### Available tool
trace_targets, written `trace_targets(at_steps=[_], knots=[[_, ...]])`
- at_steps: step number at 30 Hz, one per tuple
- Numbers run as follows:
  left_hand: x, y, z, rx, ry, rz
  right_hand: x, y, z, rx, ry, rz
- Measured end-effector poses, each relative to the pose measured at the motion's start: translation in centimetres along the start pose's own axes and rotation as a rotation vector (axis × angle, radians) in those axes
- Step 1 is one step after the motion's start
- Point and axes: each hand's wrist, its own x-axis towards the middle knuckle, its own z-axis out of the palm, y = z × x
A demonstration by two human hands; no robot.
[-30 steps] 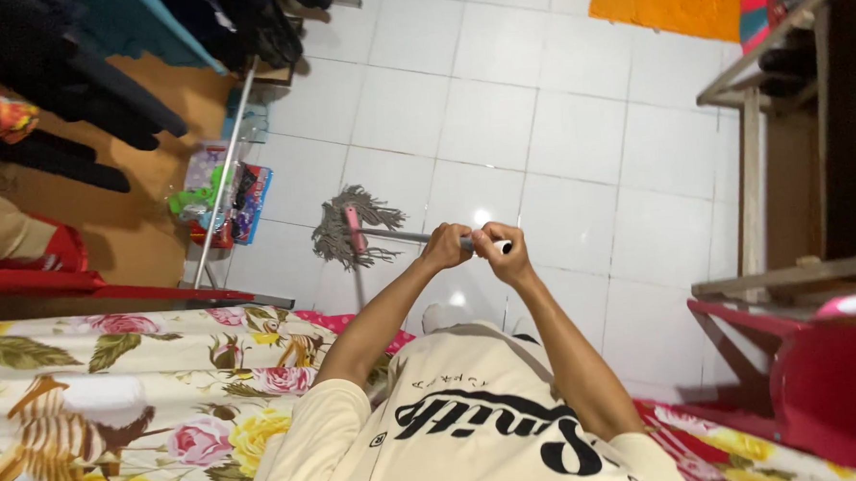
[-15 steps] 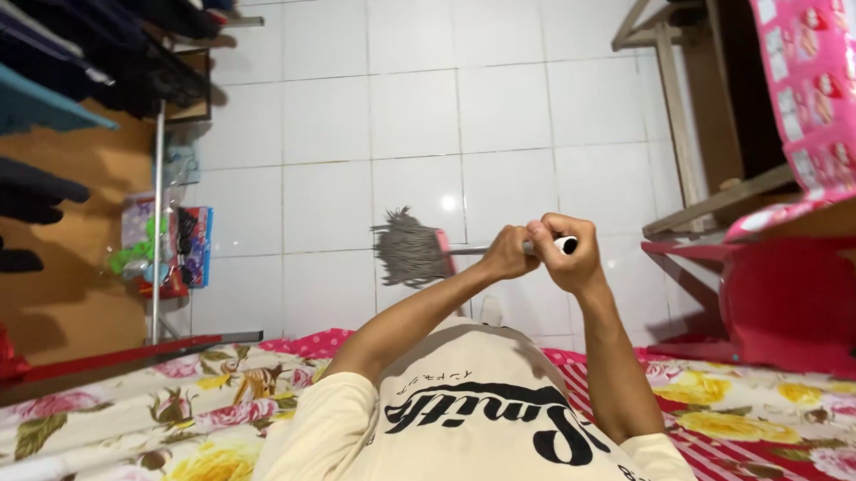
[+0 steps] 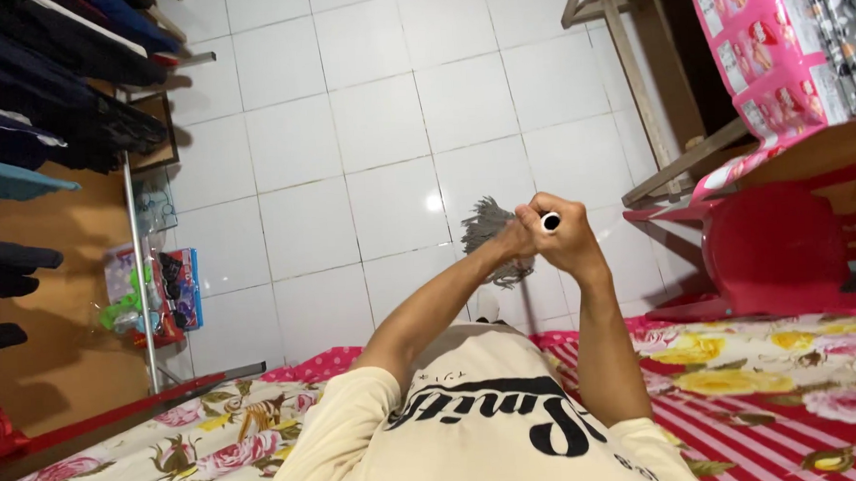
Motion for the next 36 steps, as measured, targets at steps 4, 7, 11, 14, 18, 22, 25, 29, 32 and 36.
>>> trace_targets(at_steps=[4,7,11,14,18,22,25,29,32,36], knots=[[-2.0,3.8,-1.8,0.154,0.094,0.178,-0.1,-1.1,0.5,0.070,0.003,-0.100],[-4.1,3.6,-3.5,0.279,0.113,0.156,-0.9,-0.4,2.0,0.189,-0.020,0.066],[-6.9,0.1,-6.9,0.522,0.133,0.088,-0.3,2.0,5.4,0.250,-0.090,-0.016],[-9.7,-3.4,-10.0,0.667,0.171,0.014,-0.3,5.3,10.0,0.329,-0.132,-0.009],[-13.9,-4.9,-14.0,0.689,0.248,-0.190,0.3,7.0,15.8,0.426,-0.169,0.032],[-17.4,-5.4,-16.2,0.674,0.283,-0.240,0.2,8.1,19.6,0.428,-0.221,-0.007],[-18.9,-7.1,-16.4,0.657,0.332,-0.276,-0.3,8.4,20.7,0.405,-0.262,-0.011],[-18.6,-6.8,-15.4,0.650,0.411,-0.298,-0.3,8.0,19.6,0.378,-0.296,0.004],[-16.8,-5.4,-13.5,0.626,0.443,-0.266,0.1,8.0,17.0,0.370,-0.278,-0.029],[-12.6,-1.3,-9.7,0.569,0.444,-0.232,0.4,6.1,11.1,0.328,-0.172,0.006]])
